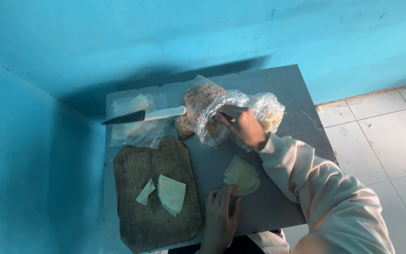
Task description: The person sits at a small table folding filled pastry wrappers. They take thin square wrappers, spoon filling from a plastic bag onto a wrapper using a spoon, then fold and press the wrapper closed, adding finished folded pastries to a stack on the table.
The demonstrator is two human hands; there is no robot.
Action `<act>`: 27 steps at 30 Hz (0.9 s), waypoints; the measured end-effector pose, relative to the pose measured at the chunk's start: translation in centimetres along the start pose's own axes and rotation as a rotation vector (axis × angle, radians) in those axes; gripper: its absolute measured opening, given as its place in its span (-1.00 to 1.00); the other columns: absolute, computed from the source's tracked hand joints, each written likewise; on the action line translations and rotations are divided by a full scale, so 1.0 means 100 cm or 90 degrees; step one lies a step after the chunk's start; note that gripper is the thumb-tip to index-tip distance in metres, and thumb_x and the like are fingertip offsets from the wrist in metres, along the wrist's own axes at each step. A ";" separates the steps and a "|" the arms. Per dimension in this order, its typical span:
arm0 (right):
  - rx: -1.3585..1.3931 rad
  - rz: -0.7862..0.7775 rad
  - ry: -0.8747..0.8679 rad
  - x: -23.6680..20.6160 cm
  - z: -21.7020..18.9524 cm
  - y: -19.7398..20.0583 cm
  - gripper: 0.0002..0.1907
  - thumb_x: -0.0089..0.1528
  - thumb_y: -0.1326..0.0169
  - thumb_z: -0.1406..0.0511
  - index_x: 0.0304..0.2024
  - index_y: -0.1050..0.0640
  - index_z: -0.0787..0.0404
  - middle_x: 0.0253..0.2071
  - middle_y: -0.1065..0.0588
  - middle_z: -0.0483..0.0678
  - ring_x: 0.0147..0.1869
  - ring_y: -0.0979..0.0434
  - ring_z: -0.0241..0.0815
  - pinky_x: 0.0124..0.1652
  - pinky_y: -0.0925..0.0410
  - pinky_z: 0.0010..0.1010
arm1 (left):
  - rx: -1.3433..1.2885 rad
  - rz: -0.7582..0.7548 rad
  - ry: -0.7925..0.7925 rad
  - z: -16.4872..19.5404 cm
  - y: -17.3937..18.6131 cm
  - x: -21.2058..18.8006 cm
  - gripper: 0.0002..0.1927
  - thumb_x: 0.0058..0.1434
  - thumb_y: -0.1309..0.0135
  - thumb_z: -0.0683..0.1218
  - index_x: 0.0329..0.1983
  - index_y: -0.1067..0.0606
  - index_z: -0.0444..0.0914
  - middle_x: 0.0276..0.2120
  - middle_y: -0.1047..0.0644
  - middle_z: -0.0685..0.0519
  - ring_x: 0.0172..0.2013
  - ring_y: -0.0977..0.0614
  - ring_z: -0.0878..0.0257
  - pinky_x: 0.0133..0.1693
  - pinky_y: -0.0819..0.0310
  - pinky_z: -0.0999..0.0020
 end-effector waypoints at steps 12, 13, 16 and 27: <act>0.097 0.005 -0.116 -0.009 0.008 -0.007 -0.79 0.33 -0.16 0.37 -0.02 -0.64 0.36 -0.23 -0.69 0.01 -0.24 -0.76 -0.22 -0.20 -0.58 -0.45 | -0.002 0.016 -0.006 0.007 0.005 0.000 -0.60 0.25 -0.16 -0.19 0.16 -0.45 -0.26 -0.06 -0.57 -0.05 -0.07 -0.52 -0.01 -0.02 -0.39 0.09; 0.136 0.010 -0.124 -0.011 0.010 -0.006 -0.77 0.34 -0.14 0.38 0.01 -0.62 0.38 -0.22 -0.69 0.03 -0.22 -0.75 -0.21 -0.18 -0.59 -0.44 | -0.004 0.011 -0.001 0.005 0.005 0.001 -0.60 0.25 -0.16 -0.19 0.16 -0.45 -0.25 -0.07 -0.57 -0.05 -0.08 -0.52 -0.01 -0.03 -0.39 0.09; 0.246 0.021 -0.172 -0.021 0.019 0.001 -0.72 0.35 -0.08 0.39 0.07 -0.59 0.43 -0.19 -0.67 0.06 -0.17 -0.75 -0.18 -0.14 -0.62 -0.42 | -0.011 0.015 -0.014 0.002 0.003 0.001 -0.60 0.22 -0.14 -0.23 0.15 -0.45 -0.26 -0.06 -0.57 -0.07 -0.09 -0.52 -0.02 -0.04 -0.38 0.07; 0.414 0.074 -0.438 -0.092 0.029 0.054 -0.69 0.38 -0.06 0.35 0.00 -0.58 0.55 -0.25 -0.63 0.14 -0.22 -0.69 -0.13 -0.21 -0.56 -0.34 | -0.061 0.036 0.019 -0.014 -0.001 -0.004 -0.50 0.10 -0.03 -0.40 0.13 -0.46 -0.25 -0.15 -0.54 -0.13 -0.09 -0.53 -0.07 -0.16 -0.43 0.08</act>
Point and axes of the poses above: each hand's wrist, its own x-axis towards the middle knuckle, its own y-axis out of the back of the hand, z = x × y, the point moved 7 cm from there along x, towards the middle knuckle
